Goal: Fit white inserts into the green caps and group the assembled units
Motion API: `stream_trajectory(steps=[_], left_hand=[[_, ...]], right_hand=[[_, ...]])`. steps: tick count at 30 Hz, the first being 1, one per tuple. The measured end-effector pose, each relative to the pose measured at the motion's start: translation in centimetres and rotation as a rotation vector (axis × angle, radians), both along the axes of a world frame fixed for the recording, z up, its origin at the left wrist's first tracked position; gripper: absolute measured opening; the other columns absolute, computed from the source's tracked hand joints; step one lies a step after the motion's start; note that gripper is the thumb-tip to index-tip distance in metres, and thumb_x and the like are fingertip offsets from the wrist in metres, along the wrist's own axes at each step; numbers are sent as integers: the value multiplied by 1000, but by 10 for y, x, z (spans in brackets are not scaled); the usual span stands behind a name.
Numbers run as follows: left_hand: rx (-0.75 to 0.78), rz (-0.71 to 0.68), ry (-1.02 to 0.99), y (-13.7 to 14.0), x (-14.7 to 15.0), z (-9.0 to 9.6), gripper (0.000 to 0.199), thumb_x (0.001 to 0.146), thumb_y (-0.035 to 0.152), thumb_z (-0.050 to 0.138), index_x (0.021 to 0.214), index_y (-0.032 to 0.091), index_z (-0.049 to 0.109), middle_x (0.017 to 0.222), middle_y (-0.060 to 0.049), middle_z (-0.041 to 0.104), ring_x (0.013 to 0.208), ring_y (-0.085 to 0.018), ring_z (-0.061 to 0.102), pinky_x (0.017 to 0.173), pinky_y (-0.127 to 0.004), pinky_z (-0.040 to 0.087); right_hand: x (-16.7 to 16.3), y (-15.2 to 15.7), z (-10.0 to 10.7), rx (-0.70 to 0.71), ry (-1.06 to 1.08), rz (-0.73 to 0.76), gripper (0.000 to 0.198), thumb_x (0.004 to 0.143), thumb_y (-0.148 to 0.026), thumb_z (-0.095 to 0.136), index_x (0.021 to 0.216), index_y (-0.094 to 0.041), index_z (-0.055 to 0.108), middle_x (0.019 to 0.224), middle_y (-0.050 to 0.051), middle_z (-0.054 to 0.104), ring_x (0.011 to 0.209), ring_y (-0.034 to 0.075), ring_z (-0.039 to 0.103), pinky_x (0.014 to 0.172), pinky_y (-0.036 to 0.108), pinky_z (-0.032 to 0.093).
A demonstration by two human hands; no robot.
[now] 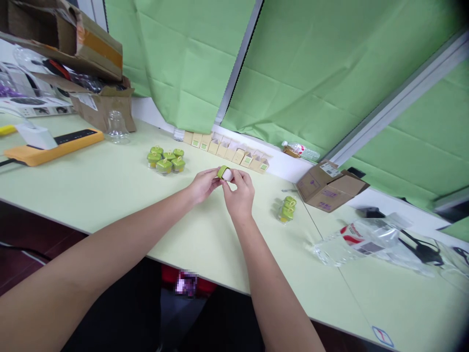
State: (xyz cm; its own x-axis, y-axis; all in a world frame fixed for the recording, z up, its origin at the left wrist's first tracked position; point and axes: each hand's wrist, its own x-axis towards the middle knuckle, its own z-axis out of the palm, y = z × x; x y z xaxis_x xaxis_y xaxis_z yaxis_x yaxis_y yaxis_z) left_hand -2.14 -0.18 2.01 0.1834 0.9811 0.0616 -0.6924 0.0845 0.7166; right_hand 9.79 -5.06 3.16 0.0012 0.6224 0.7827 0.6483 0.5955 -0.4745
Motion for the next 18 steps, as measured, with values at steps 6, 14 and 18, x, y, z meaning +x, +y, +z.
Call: stream_trajectory(steps=[6,14,18], left_hand=[[14,-8,8,1,0,-1,14,78,17,72,90,10,72,95,-10,73,83,-16,66,80,-28,51],[11,-7,15,0,1,0,14,80,17,70,92,10,72,96,-10,73,82,-15,66,78,-26,53],[5,-2,9,2,1,-1,15,81,15,69,94,10,73,98,-10,73,84,-16,67,79,-26,53]], right_hand=[[-1,1,-2,-15,26,-15,37,82,-18,63,118,-26,66,107,8,57,92,21,60,91,41,55],[0,7,-13,1,71,-40,35,86,-24,62,120,-28,68,115,10,57,95,21,62,94,42,55],[0,7,-15,2,87,-37,36,86,-29,62,122,-29,68,121,11,55,94,21,62,94,44,55]])
